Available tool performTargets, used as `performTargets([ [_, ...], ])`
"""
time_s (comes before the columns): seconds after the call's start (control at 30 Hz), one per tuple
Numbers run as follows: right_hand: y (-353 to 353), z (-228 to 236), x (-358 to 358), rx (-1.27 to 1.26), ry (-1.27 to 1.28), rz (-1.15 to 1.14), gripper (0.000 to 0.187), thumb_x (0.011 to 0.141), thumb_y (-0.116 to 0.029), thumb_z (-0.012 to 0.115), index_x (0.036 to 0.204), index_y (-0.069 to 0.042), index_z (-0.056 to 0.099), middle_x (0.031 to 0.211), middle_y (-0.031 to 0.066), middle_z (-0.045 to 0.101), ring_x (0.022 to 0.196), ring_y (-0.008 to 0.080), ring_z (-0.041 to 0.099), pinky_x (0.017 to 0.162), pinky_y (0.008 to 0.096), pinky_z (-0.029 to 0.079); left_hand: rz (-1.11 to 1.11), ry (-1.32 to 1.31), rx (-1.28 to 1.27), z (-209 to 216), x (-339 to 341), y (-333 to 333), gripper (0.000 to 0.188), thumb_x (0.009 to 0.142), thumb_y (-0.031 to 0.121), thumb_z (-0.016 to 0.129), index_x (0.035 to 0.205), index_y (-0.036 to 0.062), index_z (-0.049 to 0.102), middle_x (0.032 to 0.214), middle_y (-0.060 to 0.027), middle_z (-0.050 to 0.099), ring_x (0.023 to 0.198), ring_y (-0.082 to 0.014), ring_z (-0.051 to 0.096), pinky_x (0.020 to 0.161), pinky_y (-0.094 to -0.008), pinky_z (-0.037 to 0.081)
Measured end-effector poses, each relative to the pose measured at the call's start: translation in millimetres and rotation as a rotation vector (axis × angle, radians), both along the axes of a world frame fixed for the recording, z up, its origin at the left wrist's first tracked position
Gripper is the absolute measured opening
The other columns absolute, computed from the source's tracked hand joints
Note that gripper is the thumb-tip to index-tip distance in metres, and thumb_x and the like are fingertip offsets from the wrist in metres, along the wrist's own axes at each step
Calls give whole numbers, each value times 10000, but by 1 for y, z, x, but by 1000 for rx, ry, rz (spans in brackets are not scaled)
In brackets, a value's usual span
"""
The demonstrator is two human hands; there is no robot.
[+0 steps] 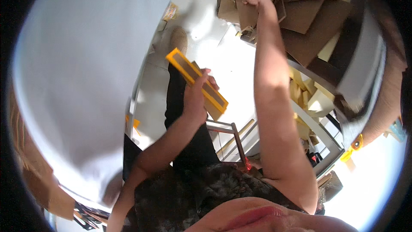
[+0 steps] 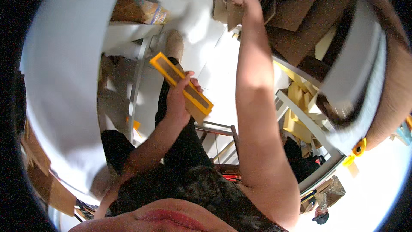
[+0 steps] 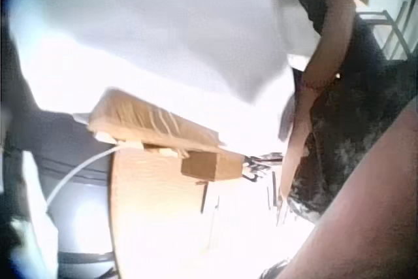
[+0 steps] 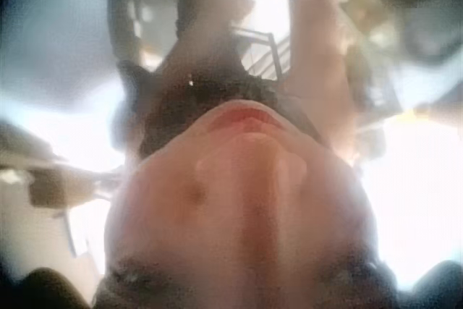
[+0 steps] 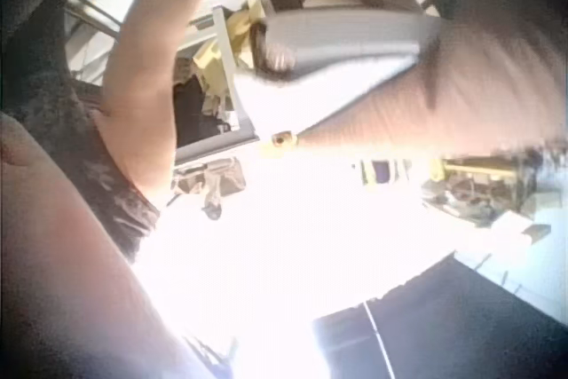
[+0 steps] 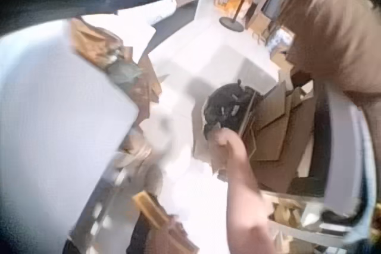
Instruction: The person assembles a cardboard structure by stacking pieces and securing them with clamps. They repeatedly pick up cardboard pieces, align them, and attach clamps to hold the assembly together.
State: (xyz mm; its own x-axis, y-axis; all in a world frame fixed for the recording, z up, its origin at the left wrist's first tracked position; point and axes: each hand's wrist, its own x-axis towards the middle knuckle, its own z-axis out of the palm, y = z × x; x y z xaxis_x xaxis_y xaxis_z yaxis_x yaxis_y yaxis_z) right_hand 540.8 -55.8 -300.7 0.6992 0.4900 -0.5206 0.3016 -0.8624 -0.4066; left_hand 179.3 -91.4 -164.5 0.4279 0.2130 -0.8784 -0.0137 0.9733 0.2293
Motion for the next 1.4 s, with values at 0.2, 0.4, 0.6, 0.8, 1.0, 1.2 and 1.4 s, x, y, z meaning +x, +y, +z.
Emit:
performTargets([
  [0.2,-73,171,-171,827,572,-392,290,801,3,691,1088,-2,645,947,65,692,815,119,631,730,266,503,-272,-350,273,-1,-34,5,281,914,287,580,1073,61,534,755,-1,498,692,-103,489,679,-248,407],
  [0.4,-137,281,-297,1047,714,-412,292,754,70,722,1032,32,643,937,76,697,828,117,641,763,258,516,-146,-348,569,109,-114,-31,278,909,213,631,1105,44,531,807,22,513,745,-74,486,692,-236,419],
  [0.6,-134,357,-415,1091,881,-64,273,765,56,722,1016,19,621,971,99,689,852,135,646,797,275,517,53,-137,1240,187,-218,-73,191,862,115,673,984,35,550,812,26,523,764,-59,490,685,-244,434],
  [0.8,-106,395,-595,955,1145,295,164,876,-106,675,984,4,618,897,63,665,770,101,599,734,236,477,439,116,1291,237,-391,-124,160,887,175,639,921,33,573,756,0,557,713,-66,501,649,-259,419],
  [1.0,21,371,-618,890,619,609,299,914,-278,623,1027,-1,630,858,47,648,692,112,567,678,240,454,848,104,1041,236,-454,-156,129,899,136,615,879,16,574,697,-16,548,609,-110,510,601,-268,430],
  [1.2,-53,420,-704,1281,-327,1060,422,904,-317,619,1161,16,590,987,122,661,918,194,636,830,302,477,1041,-77,925,240,-498,-192,106,894,113,611,903,21,560,711,-19,542,623,-114,520,606,-272,444],
  [1.4,-157,418,-728,882,423,1273,608,840,-177,713,1325,6,394,1094,176,637,1001,222,623,859,331,493,1013,-45,947,245,-504,-190,176,888,109,619,1025,41,531,773,-16,536,652,-125,525,620,-267,450],
])
